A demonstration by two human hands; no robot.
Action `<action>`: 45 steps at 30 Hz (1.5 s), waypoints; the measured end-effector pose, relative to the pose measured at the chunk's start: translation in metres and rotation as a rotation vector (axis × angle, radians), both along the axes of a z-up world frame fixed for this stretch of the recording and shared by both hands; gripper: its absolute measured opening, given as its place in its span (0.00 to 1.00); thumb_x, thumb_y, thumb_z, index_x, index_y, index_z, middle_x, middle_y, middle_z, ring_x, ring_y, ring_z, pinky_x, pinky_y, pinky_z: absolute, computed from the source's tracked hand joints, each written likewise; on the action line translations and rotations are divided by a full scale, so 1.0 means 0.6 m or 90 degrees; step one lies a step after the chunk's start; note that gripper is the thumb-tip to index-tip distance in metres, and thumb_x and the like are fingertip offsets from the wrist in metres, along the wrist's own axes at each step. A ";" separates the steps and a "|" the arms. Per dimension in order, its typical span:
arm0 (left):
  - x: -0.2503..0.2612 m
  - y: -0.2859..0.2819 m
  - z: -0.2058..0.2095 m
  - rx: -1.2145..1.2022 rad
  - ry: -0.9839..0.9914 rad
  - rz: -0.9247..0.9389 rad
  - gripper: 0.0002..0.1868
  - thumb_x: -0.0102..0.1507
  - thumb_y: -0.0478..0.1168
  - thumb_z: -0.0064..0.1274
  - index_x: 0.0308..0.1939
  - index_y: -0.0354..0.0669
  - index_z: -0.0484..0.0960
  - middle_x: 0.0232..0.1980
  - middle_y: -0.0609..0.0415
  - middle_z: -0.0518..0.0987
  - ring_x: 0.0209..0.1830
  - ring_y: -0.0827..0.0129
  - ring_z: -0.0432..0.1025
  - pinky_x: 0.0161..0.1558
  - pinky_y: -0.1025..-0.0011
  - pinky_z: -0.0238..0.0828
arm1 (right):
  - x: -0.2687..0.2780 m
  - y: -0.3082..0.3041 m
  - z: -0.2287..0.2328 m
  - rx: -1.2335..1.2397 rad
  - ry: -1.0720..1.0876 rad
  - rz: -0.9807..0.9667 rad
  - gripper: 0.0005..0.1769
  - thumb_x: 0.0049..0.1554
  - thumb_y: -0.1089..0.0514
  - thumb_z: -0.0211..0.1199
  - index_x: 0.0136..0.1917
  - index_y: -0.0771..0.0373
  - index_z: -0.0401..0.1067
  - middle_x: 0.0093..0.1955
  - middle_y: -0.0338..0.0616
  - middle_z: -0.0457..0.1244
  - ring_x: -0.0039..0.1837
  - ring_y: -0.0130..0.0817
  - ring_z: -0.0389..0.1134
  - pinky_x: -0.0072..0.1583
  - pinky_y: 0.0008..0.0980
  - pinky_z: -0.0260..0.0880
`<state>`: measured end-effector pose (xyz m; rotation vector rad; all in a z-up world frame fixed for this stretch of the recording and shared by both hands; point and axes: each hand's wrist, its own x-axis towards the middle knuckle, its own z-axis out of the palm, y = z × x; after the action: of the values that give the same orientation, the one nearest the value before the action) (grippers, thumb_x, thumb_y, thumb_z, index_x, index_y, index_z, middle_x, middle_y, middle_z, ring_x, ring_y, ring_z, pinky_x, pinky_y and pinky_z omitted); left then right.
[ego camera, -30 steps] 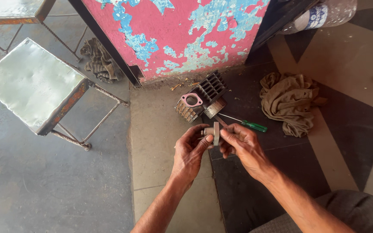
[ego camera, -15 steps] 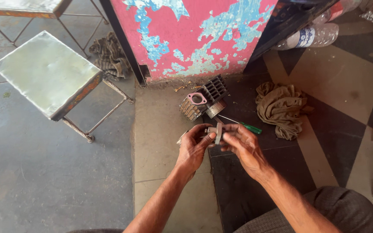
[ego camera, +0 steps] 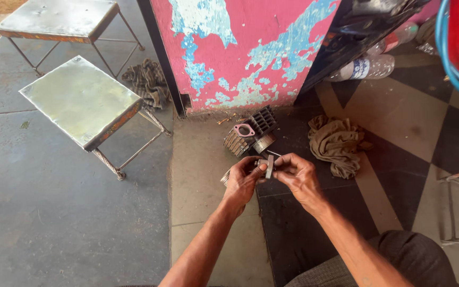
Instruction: The person handles a piston and a cylinder block by hand and uses a screwdriver to manipulate a small component on a metallic part.
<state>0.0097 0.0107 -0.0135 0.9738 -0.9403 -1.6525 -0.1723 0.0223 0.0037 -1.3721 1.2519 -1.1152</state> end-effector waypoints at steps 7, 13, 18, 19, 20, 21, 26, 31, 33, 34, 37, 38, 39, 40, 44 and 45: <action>-0.002 -0.007 0.005 -0.011 -0.010 0.023 0.24 0.65 0.44 0.57 0.60 0.31 0.78 0.49 0.50 0.84 0.46 0.70 0.77 0.46 0.71 0.79 | 0.010 0.008 0.023 0.048 -0.006 -0.048 0.11 0.55 0.63 0.61 0.53 0.61 0.72 0.47 0.43 0.70 0.50 0.30 0.74 0.53 0.31 0.80; -0.013 -0.034 -0.009 -0.035 -0.001 0.007 0.24 0.65 0.43 0.58 0.60 0.31 0.77 0.49 0.49 0.84 0.46 0.69 0.78 0.46 0.70 0.78 | -0.003 -0.017 0.009 0.146 -0.111 -0.025 0.13 0.62 0.54 0.63 0.52 0.67 0.75 0.44 0.47 0.69 0.46 0.34 0.71 0.47 0.33 0.75; -0.019 -0.052 -0.019 -0.029 -0.004 0.009 0.23 0.65 0.42 0.57 0.60 0.30 0.77 0.50 0.49 0.84 0.45 0.69 0.79 0.46 0.71 0.80 | -0.011 -0.041 0.001 0.083 -0.086 -0.027 0.11 0.56 0.61 0.67 0.52 0.66 0.74 0.45 0.45 0.71 0.46 0.32 0.73 0.49 0.33 0.77; -0.020 -0.056 -0.018 -0.030 0.006 0.009 0.23 0.66 0.42 0.56 0.60 0.31 0.76 0.50 0.49 0.84 0.45 0.69 0.79 0.46 0.71 0.80 | -0.014 -0.043 0.004 0.032 -0.063 -0.009 0.12 0.55 0.62 0.67 0.52 0.66 0.74 0.46 0.43 0.71 0.47 0.30 0.73 0.50 0.32 0.78; -0.018 -0.059 -0.017 -0.031 0.016 0.008 0.23 0.66 0.42 0.55 0.61 0.31 0.76 0.50 0.48 0.83 0.45 0.69 0.79 0.46 0.71 0.81 | -0.017 -0.045 0.006 -0.019 -0.040 0.009 0.12 0.55 0.63 0.67 0.53 0.65 0.74 0.47 0.42 0.71 0.49 0.28 0.73 0.52 0.30 0.79; -0.015 -0.062 -0.017 -0.034 0.025 0.008 0.23 0.67 0.42 0.54 0.62 0.31 0.75 0.50 0.48 0.83 0.45 0.69 0.79 0.47 0.71 0.81 | -0.016 -0.051 0.005 -0.030 -0.037 0.003 0.12 0.55 0.63 0.68 0.53 0.65 0.73 0.47 0.42 0.70 0.49 0.28 0.73 0.52 0.30 0.78; -0.008 -0.056 -0.009 -0.006 0.026 0.017 0.22 0.68 0.42 0.53 0.63 0.33 0.76 0.48 0.48 0.81 0.46 0.67 0.76 0.46 0.69 0.79 | -0.032 -0.065 -0.016 -0.006 0.005 -0.051 0.11 0.56 0.62 0.68 0.52 0.63 0.73 0.45 0.43 0.69 0.47 0.29 0.72 0.49 0.32 0.78; 0.001 -0.049 0.005 0.009 0.047 -0.003 0.21 0.69 0.44 0.47 0.63 0.35 0.75 0.52 0.51 0.80 0.50 0.69 0.76 0.48 0.68 0.78 | -0.028 -0.046 -0.099 0.001 0.305 -0.010 0.09 0.55 0.60 0.67 0.50 0.61 0.75 0.43 0.40 0.70 0.44 0.29 0.72 0.46 0.30 0.77; 0.004 -0.049 0.007 0.064 0.099 -0.017 0.21 0.70 0.45 0.43 0.62 0.36 0.74 0.52 0.51 0.80 0.50 0.68 0.78 0.50 0.66 0.80 | -0.025 -0.030 -0.128 -0.075 0.437 0.015 0.09 0.56 0.59 0.67 0.50 0.61 0.74 0.43 0.39 0.69 0.44 0.28 0.72 0.47 0.29 0.76; 0.004 -0.049 0.007 0.066 0.123 -0.021 0.21 0.70 0.45 0.43 0.62 0.36 0.73 0.52 0.50 0.80 0.50 0.67 0.78 0.50 0.66 0.80 | -0.023 -0.024 -0.137 -0.118 0.471 0.015 0.10 0.56 0.58 0.68 0.51 0.61 0.74 0.43 0.40 0.67 0.44 0.30 0.71 0.47 0.32 0.75; 0.006 -0.051 0.004 0.067 0.177 -0.028 0.20 0.71 0.44 0.42 0.62 0.35 0.73 0.51 0.48 0.80 0.49 0.64 0.78 0.51 0.65 0.81 | -0.021 -0.028 -0.145 -0.091 0.590 -0.002 0.16 0.56 0.55 0.68 0.56 0.60 0.72 0.45 0.42 0.65 0.46 0.35 0.70 0.50 0.37 0.74; 0.006 -0.053 0.001 0.066 0.183 -0.028 0.20 0.71 0.44 0.42 0.62 0.34 0.73 0.51 0.48 0.80 0.48 0.65 0.77 0.50 0.65 0.80 | -0.023 -0.036 -0.143 -0.055 0.633 -0.010 0.19 0.56 0.53 0.69 0.59 0.59 0.72 0.46 0.43 0.65 0.48 0.37 0.69 0.51 0.39 0.73; 0.005 -0.056 -0.001 0.063 0.191 -0.027 0.20 0.72 0.44 0.42 0.63 0.34 0.74 0.51 0.47 0.80 0.48 0.65 0.77 0.50 0.65 0.80 | -0.030 -0.046 -0.138 -0.116 0.669 -0.054 0.21 0.55 0.54 0.68 0.59 0.62 0.71 0.48 0.46 0.64 0.50 0.40 0.68 0.53 0.41 0.72; 0.005 -0.059 -0.004 0.059 0.196 -0.025 0.20 0.72 0.44 0.42 0.62 0.33 0.74 0.50 0.47 0.80 0.47 0.65 0.77 0.49 0.65 0.80 | -0.044 -0.055 -0.132 -0.178 0.704 -0.099 0.23 0.53 0.56 0.68 0.60 0.65 0.70 0.50 0.49 0.64 0.52 0.44 0.67 0.54 0.43 0.71; 0.001 -0.059 -0.012 0.058 0.239 -0.020 0.19 0.72 0.44 0.42 0.59 0.33 0.74 0.46 0.47 0.80 0.40 0.64 0.77 0.43 0.67 0.78 | -0.102 -0.069 -0.121 -0.173 0.884 -0.116 0.26 0.53 0.54 0.66 0.63 0.63 0.69 0.59 0.54 0.62 0.60 0.52 0.63 0.56 0.59 0.65; 0.002 -0.060 -0.010 0.058 0.254 -0.018 0.19 0.71 0.44 0.42 0.58 0.33 0.74 0.45 0.47 0.80 0.38 0.65 0.76 0.41 0.67 0.77 | -0.113 -0.069 -0.119 -0.135 0.884 -0.085 0.19 0.57 0.54 0.63 0.60 0.63 0.70 0.56 0.53 0.63 0.58 0.49 0.64 0.56 0.55 0.66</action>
<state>0.0109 -0.0252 -0.0195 0.6544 -0.6163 -1.8394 -0.2401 -0.0194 -0.0674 -2.3733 2.2017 -0.2203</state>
